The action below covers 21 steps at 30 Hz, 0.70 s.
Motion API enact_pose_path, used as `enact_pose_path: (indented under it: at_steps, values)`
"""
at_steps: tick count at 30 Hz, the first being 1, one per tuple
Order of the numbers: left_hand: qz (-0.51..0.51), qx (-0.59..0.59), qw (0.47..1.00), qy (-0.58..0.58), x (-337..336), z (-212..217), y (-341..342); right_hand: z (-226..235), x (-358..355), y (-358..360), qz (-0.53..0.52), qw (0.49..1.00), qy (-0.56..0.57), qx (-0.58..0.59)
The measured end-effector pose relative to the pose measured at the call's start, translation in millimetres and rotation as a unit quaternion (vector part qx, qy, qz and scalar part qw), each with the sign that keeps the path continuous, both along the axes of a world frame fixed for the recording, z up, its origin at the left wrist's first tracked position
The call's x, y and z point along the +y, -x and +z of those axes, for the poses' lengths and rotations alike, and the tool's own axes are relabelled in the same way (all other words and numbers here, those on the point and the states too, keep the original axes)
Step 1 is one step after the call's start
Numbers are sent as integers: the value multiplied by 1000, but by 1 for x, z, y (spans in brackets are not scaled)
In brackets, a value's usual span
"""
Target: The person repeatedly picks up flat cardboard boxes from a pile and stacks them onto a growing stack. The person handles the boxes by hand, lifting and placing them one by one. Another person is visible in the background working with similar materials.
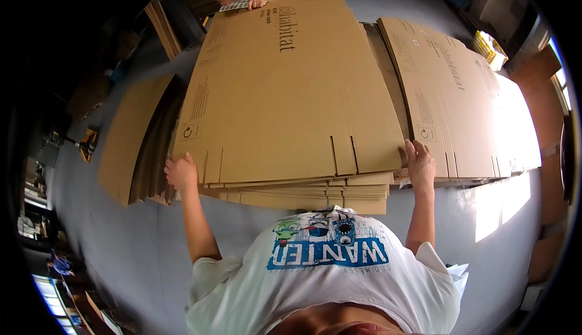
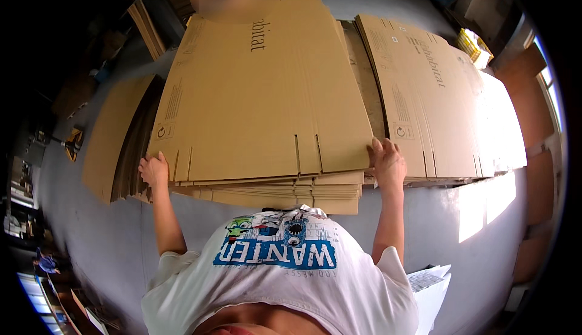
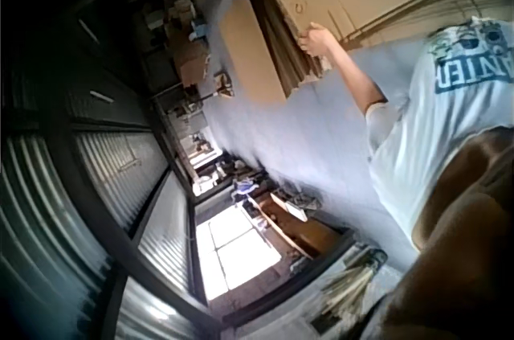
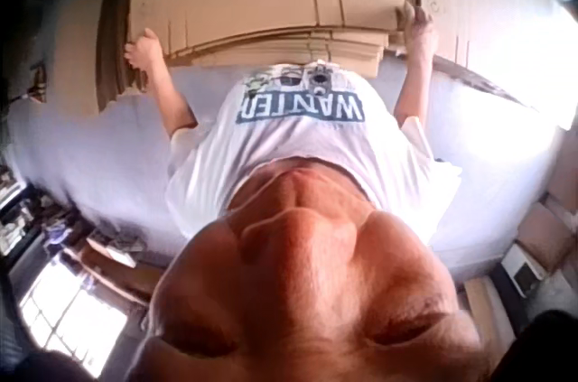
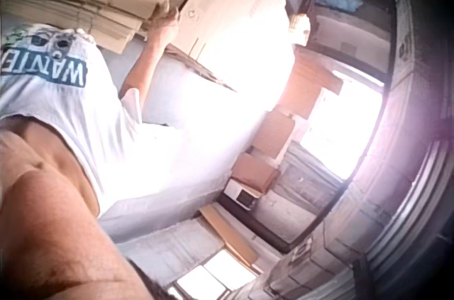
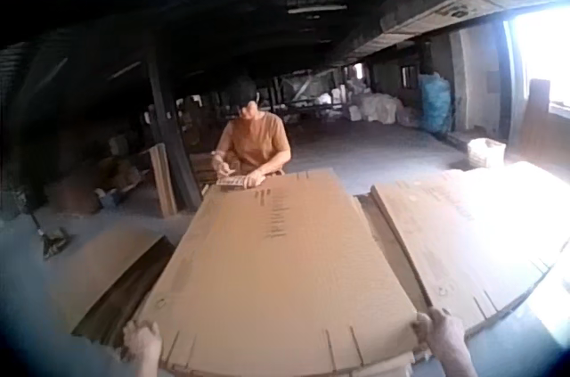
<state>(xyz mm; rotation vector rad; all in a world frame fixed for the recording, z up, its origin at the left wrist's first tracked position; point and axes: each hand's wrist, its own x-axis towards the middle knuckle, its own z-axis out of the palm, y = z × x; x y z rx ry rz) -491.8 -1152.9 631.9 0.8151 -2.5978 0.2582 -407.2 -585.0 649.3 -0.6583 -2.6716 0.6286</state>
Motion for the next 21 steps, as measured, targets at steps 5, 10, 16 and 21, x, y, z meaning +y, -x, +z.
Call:
enact_pose_path:
  at_steps: [5, 10, 16, 21]
  values:
    - [6, 11, 1000, -3, -17, 2, 2, -6, -43, 3, 42, 997, -64, -4]
    - [5, 13, 997, -74, -31, 7, 7, 1, -47, 8, 41, 996, -83, -5]
    - [14, 9, 984, -180, -43, 25, 11, 21, -45, 13, 35, 999, -29, -19]
    - [-37, 118, 974, -191, -75, 18, 20, 27, -19, 20, 15, 993, 114, 4]
